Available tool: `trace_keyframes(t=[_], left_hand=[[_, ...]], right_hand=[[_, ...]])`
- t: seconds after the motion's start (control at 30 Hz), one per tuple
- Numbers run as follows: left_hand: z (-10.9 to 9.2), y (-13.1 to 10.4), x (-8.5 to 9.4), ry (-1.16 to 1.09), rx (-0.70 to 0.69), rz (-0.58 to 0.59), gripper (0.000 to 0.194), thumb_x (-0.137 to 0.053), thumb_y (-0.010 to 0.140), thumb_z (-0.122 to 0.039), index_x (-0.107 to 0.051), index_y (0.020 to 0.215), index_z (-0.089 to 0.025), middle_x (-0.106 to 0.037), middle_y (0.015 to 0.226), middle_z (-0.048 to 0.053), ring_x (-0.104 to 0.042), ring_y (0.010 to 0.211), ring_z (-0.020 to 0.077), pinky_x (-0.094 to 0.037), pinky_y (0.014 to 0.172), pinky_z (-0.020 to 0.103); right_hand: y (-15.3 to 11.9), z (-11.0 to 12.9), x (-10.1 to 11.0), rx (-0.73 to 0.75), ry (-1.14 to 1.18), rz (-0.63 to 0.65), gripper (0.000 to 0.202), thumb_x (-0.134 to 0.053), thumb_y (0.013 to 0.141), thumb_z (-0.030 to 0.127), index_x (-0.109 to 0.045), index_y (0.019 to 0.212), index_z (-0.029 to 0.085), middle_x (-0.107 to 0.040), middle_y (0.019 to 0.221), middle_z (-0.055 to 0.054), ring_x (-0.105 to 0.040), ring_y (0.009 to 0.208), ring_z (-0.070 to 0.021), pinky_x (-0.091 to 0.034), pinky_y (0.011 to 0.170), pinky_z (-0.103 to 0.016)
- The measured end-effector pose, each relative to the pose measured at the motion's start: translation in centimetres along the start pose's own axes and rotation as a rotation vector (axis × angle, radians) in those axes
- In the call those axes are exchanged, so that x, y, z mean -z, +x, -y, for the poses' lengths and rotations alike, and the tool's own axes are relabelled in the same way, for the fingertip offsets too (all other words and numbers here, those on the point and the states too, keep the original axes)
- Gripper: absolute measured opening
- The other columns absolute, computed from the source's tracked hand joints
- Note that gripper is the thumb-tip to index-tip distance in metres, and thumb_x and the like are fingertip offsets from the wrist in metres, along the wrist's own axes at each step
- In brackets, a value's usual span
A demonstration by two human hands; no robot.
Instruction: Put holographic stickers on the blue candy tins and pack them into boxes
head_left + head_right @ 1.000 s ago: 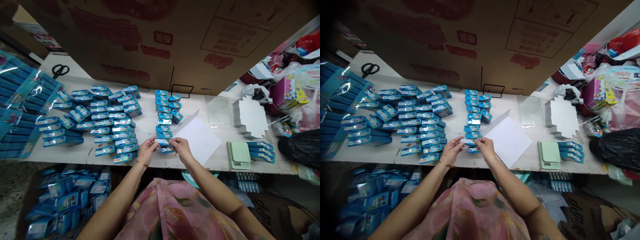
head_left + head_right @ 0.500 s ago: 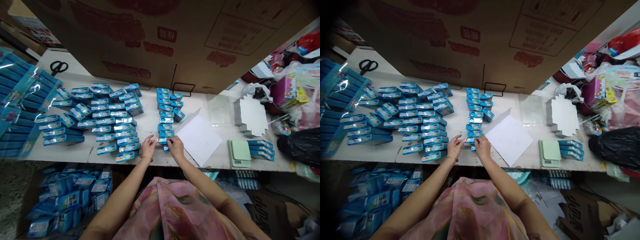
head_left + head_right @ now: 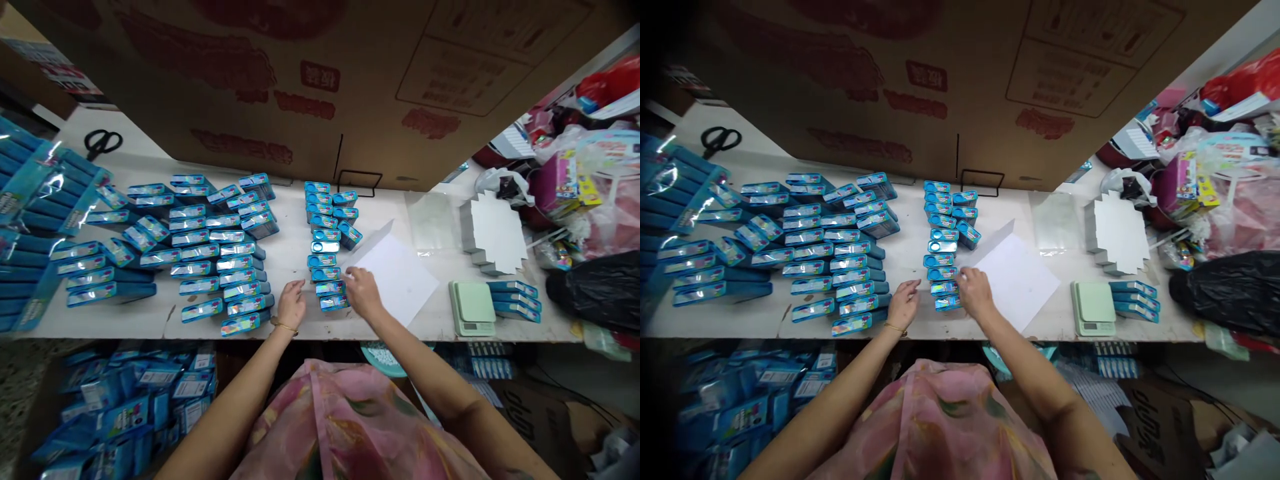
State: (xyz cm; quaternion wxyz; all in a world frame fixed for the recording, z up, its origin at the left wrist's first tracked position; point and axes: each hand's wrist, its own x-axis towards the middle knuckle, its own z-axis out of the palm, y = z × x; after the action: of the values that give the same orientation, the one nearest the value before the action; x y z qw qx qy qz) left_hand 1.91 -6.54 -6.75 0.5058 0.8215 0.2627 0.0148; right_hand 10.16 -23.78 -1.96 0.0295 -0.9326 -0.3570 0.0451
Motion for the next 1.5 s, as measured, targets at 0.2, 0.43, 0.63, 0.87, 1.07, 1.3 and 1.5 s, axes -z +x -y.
trace_keyframes(t=[0.2, 0.43, 0.63, 0.87, 1.07, 1.3, 1.5], left_hand=[[-4.6, 1.0, -0.4, -0.116, -0.142, 0.015, 0.026, -0.047, 0.073, -0.025, -0.064, 0.092, -0.020, -0.059, 0.099, 0.007, -0.054, 0.089, 0.0191, -0.043, 0.081, 0.032], [-9.4, 3.4, -3.6, -0.203, -0.153, 0.190, 0.019, -0.055, 0.070, -0.028, -0.067, 0.083, -0.022, -0.066, 0.085, 0.004, -0.057, 0.085, 0.0200, -0.042, 0.081, 0.030], [-9.4, 4.0, -5.7, -0.148, -0.139, 0.245, 0.018, -0.057, 0.066, -0.024, -0.067, 0.081, -0.021, -0.066, 0.081, 0.005, -0.058, 0.075, 0.0192, -0.044, 0.072, 0.029], [-10.0, 4.0, -5.6, -0.138, -0.124, 0.202, 0.022, -0.056, 0.068, -0.027, -0.066, 0.087, -0.020, -0.065, 0.088, 0.007, -0.058, 0.079, 0.0198, -0.043, 0.074, 0.030], [-13.2, 4.4, -6.0, -0.199, -0.152, 0.368, 0.031, -0.067, 0.058, -0.038, -0.066, 0.082, -0.019, -0.065, 0.081, 0.004, -0.057, 0.081, 0.0203, -0.042, 0.073, 0.027], [-14.1, 2.5, -7.8, -0.515, 0.156, 0.705, 0.038, -0.070, 0.055, -0.036, -0.059, 0.083, -0.014, -0.061, 0.071, 0.001, -0.056, 0.062, 0.0115, -0.043, 0.061, 0.024], [-13.2, 1.7, -8.2, -0.609, 0.253, 0.554, 0.038, -0.073, 0.047, -0.024, -0.057, 0.080, -0.012, -0.063, 0.070, 0.003, -0.056, 0.061, 0.0121, -0.044, 0.061, 0.026]], right_hand=[[4.7, -7.6, 0.7, 0.087, -0.142, -0.109, 0.031, -0.038, 0.081, 0.007, -0.053, 0.107, 0.017, -0.055, 0.108, -0.010, -0.040, 0.089, -0.0226, -0.028, 0.068, -0.034], [1.2, -10.2, 0.2, 0.162, -0.132, -0.090, 0.022, -0.039, 0.084, 0.010, -0.059, 0.090, 0.016, -0.059, 0.094, -0.009, -0.044, 0.081, -0.0191, -0.029, 0.066, -0.032], [2.6, -10.2, -1.6, -0.081, -0.093, -0.138, 0.031, -0.042, 0.081, 0.011, -0.049, 0.111, 0.016, -0.050, 0.115, -0.011, -0.043, 0.094, -0.0218, -0.032, 0.070, -0.032], [2.8, -12.1, -1.2, 0.133, -0.070, -0.180, 0.038, -0.032, 0.085, 0.006, -0.047, 0.119, 0.015, -0.061, 0.073, -0.007, -0.049, 0.075, -0.0183, -0.034, 0.066, -0.031], [-2.9, -11.5, 4.4, 0.358, 0.040, -0.580, 0.020, -0.045, 0.083, 0.012, -0.060, 0.094, 0.018, -0.064, 0.092, -0.006, -0.052, 0.090, -0.0164, -0.039, 0.073, -0.030], [-5.1, -11.9, 5.9, 0.315, 0.068, -0.743, 0.018, -0.050, 0.078, 0.007, -0.059, 0.091, 0.017, -0.066, 0.090, -0.006, -0.054, 0.088, -0.0160, -0.044, 0.073, -0.030], [-6.7, -13.5, 6.5, 0.355, -0.027, -0.474, 0.023, -0.043, 0.080, 0.007, -0.060, 0.091, 0.017, -0.063, 0.096, -0.007, -0.052, 0.082, -0.0172, -0.042, 0.069, -0.031]])
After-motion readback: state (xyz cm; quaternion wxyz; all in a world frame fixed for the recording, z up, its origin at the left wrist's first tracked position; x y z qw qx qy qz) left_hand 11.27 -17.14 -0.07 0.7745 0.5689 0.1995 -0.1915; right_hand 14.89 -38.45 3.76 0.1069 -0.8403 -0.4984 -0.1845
